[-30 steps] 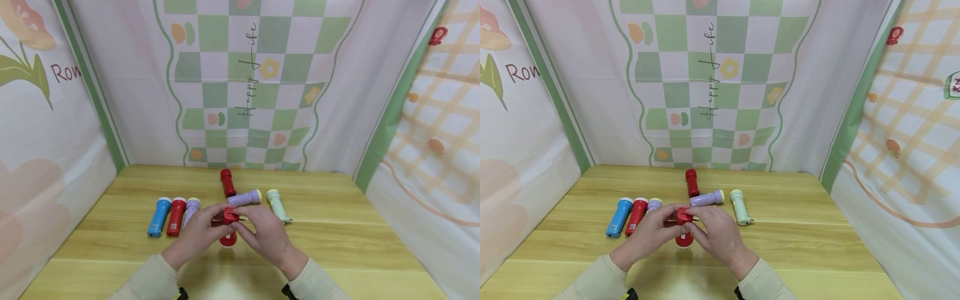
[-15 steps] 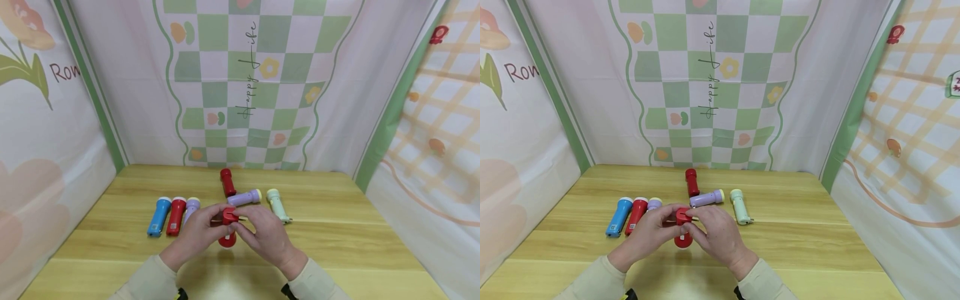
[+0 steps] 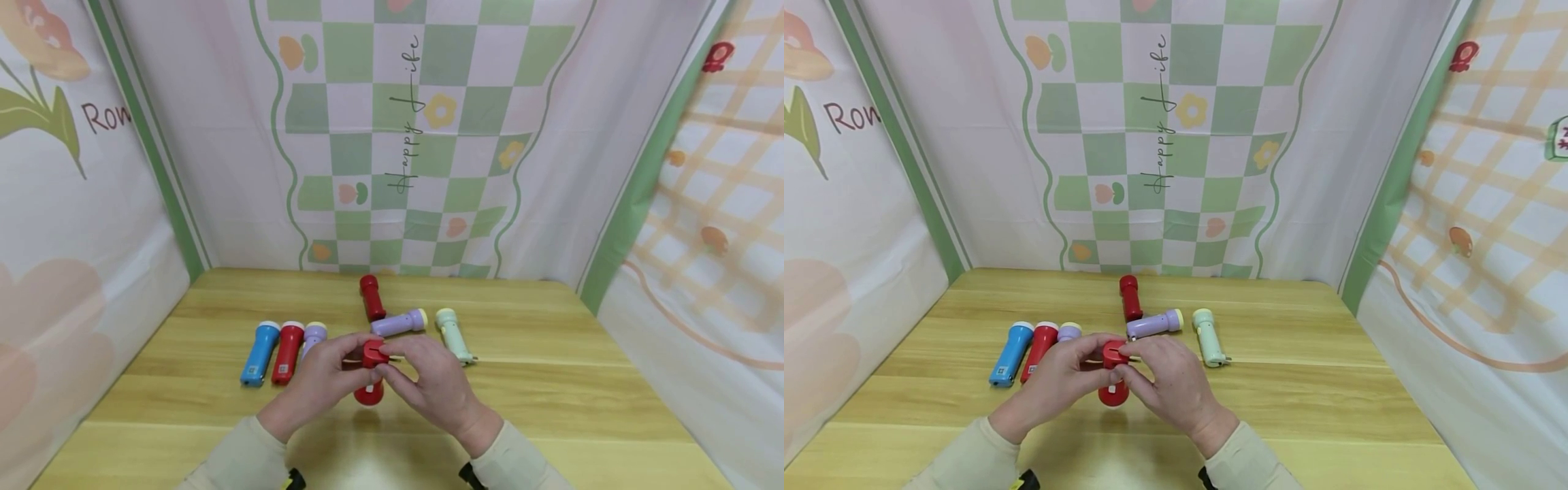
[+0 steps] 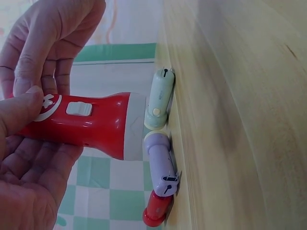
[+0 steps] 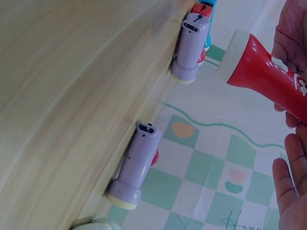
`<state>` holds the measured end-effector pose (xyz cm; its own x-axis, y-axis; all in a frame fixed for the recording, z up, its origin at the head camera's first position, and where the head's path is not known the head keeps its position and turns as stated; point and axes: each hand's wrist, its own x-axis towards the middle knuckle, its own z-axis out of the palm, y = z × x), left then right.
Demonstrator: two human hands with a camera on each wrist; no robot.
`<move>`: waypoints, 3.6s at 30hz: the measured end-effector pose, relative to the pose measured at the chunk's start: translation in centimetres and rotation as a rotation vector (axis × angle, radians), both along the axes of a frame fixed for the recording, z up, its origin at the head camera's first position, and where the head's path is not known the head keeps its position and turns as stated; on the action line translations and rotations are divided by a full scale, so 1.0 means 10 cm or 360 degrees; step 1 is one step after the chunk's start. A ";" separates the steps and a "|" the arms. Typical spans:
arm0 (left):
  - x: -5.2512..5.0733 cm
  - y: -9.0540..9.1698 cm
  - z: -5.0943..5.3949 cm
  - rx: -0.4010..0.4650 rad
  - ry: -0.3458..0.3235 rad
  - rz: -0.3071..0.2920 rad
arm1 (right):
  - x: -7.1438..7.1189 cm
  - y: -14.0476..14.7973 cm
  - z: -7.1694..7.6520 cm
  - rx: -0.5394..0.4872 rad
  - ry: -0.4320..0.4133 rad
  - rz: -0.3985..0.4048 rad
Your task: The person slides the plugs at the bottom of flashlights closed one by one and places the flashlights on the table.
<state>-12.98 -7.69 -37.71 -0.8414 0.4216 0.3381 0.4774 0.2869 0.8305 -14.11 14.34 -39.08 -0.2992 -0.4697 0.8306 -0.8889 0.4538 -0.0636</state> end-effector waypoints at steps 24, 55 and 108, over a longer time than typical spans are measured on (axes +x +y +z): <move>0.00 -0.04 -0.02 -0.0018 -0.0002 -0.0041 | 0.01 0.03 0.03 -0.0015 -0.0161 0.0127; 0.01 -0.05 -0.02 0.0005 0.0000 -0.0058 | 0.05 0.02 0.09 -0.0057 -0.0334 0.0239; 0.02 -0.03 0.02 -0.0029 -0.0009 0.0065 | 0.03 0.01 0.12 0.0098 -0.0186 0.0157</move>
<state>-12.74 -7.97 -37.53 -0.8598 0.3931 0.3258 0.4604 0.3210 0.8277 -13.81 14.47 -37.89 -0.3420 -0.5505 0.7615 -0.9175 0.3709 -0.1439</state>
